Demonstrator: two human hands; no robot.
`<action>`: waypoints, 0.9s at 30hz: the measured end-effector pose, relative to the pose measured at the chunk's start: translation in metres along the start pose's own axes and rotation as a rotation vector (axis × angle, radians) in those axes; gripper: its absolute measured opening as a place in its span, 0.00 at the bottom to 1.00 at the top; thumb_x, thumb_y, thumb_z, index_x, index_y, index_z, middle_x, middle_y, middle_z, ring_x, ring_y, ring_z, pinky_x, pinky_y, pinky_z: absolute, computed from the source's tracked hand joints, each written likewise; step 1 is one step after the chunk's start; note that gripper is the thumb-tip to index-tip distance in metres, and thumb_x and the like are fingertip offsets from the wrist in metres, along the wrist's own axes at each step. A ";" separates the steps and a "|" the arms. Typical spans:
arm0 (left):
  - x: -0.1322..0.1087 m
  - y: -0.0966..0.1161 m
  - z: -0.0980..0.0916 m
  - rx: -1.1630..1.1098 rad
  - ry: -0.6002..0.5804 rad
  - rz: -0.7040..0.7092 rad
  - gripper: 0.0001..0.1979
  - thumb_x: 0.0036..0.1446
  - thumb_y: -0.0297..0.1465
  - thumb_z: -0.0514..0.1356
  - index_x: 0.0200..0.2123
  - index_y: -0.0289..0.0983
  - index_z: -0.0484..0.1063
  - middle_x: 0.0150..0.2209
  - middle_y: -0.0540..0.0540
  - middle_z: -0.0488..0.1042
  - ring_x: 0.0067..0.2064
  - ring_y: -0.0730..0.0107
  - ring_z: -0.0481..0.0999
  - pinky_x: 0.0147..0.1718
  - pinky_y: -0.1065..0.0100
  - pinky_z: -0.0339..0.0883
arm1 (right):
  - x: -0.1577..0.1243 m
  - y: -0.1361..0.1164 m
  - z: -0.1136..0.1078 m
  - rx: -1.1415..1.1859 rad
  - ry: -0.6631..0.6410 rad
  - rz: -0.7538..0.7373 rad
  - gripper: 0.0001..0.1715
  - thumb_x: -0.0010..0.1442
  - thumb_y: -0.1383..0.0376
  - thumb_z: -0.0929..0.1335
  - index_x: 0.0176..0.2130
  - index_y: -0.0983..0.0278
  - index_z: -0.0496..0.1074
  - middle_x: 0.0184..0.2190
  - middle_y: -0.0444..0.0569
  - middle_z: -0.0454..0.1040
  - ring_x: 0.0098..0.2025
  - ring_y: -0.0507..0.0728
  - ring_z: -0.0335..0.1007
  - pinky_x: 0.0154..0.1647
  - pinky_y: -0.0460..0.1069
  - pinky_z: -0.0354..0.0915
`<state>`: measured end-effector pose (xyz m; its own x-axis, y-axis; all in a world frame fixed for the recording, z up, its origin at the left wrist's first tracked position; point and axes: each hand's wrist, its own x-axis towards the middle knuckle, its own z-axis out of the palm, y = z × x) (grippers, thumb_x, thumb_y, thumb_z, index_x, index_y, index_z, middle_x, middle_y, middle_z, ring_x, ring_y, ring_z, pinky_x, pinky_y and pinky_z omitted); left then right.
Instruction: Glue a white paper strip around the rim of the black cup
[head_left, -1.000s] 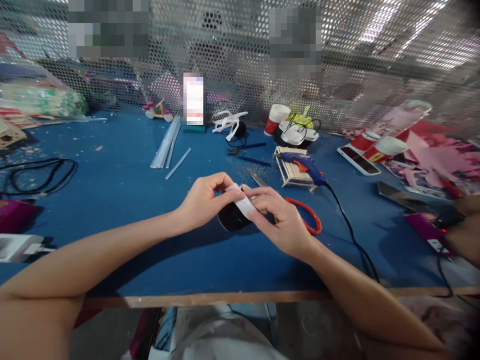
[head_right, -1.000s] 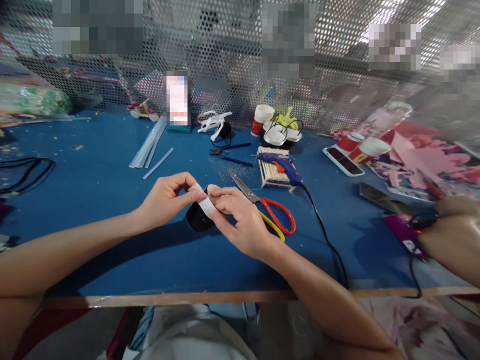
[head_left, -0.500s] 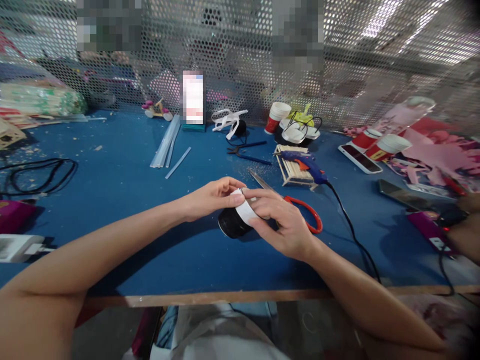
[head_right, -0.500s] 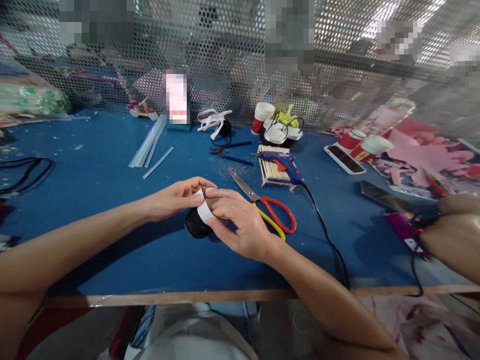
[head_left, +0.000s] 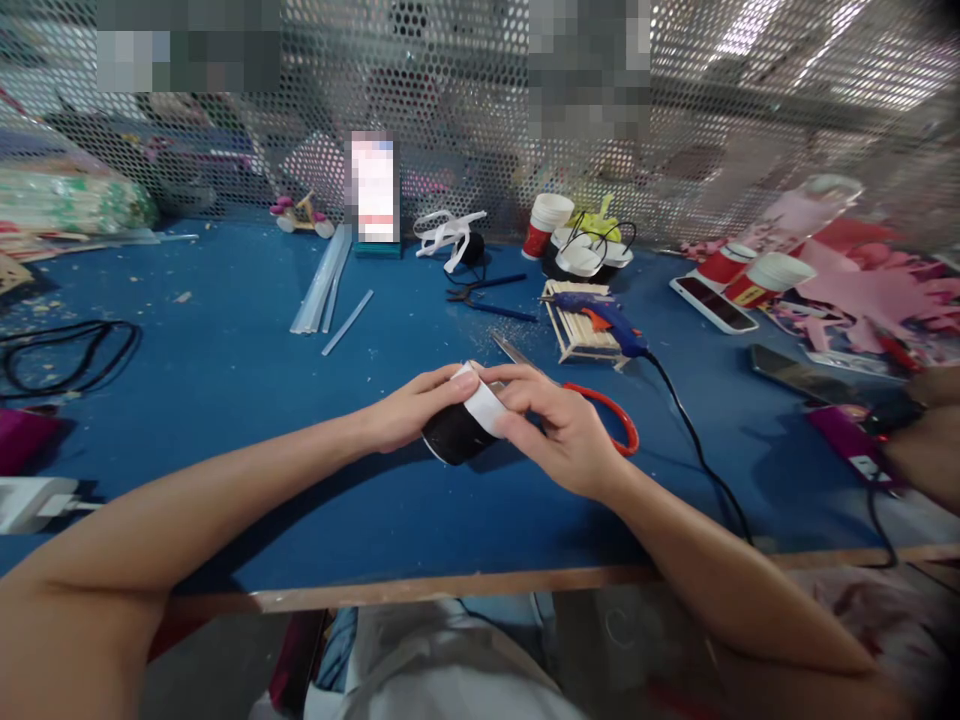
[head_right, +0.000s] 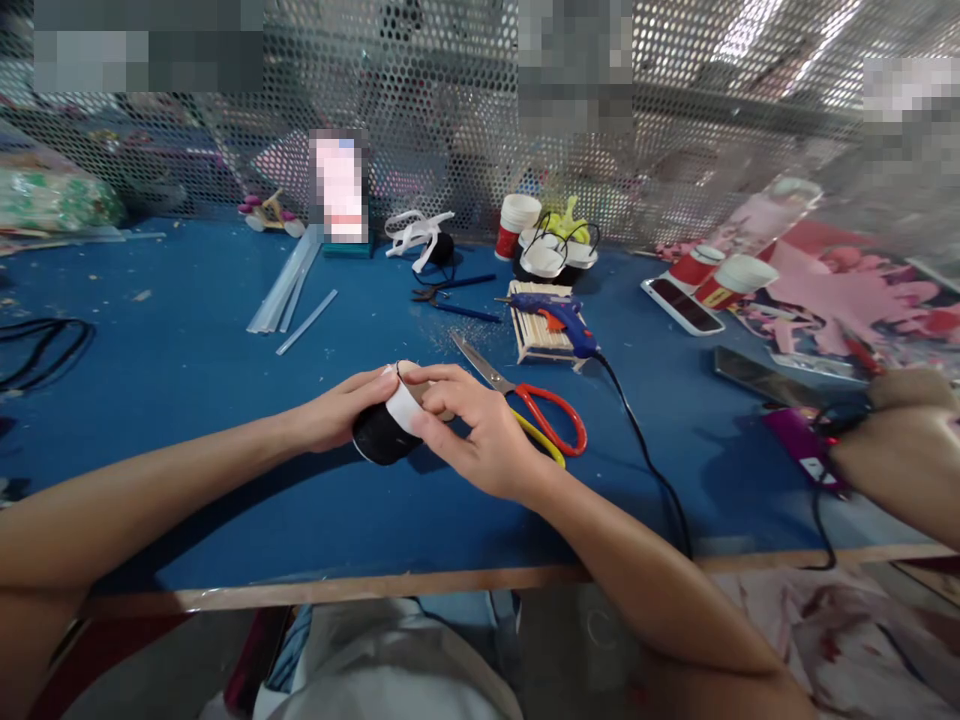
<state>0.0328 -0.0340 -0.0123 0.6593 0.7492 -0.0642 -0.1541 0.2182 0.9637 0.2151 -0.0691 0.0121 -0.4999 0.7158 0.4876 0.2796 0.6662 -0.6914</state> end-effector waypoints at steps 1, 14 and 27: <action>-0.001 0.000 0.001 0.062 0.035 0.005 0.21 0.53 0.45 0.55 0.42 0.34 0.67 0.35 0.47 0.69 0.36 0.72 0.67 0.34 0.70 0.59 | 0.000 0.000 0.000 -0.005 -0.003 0.039 0.06 0.58 0.70 0.63 0.29 0.62 0.64 0.36 0.50 0.72 0.52 0.57 0.63 0.48 0.54 0.64; -0.002 -0.004 0.007 0.311 0.214 0.035 0.20 0.53 0.46 0.54 0.38 0.34 0.66 0.33 0.49 0.66 0.34 0.74 0.64 0.32 0.72 0.57 | 0.002 0.001 0.007 -0.209 0.098 0.126 0.09 0.59 0.66 0.64 0.27 0.63 0.64 0.35 0.50 0.71 0.41 0.54 0.67 0.42 0.52 0.65; 0.001 -0.005 0.010 -0.083 0.125 -0.082 0.22 0.53 0.49 0.53 0.36 0.34 0.66 0.31 0.48 0.68 0.32 0.74 0.67 0.30 0.71 0.61 | 0.002 0.003 0.004 -0.153 0.105 0.106 0.10 0.51 0.61 0.70 0.30 0.63 0.66 0.36 0.51 0.70 0.39 0.55 0.67 0.40 0.51 0.65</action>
<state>0.0413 -0.0409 -0.0141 0.5759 0.7978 -0.1782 -0.1678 0.3288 0.9294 0.2115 -0.0668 0.0091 -0.3752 0.7960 0.4750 0.4509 0.6044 -0.6568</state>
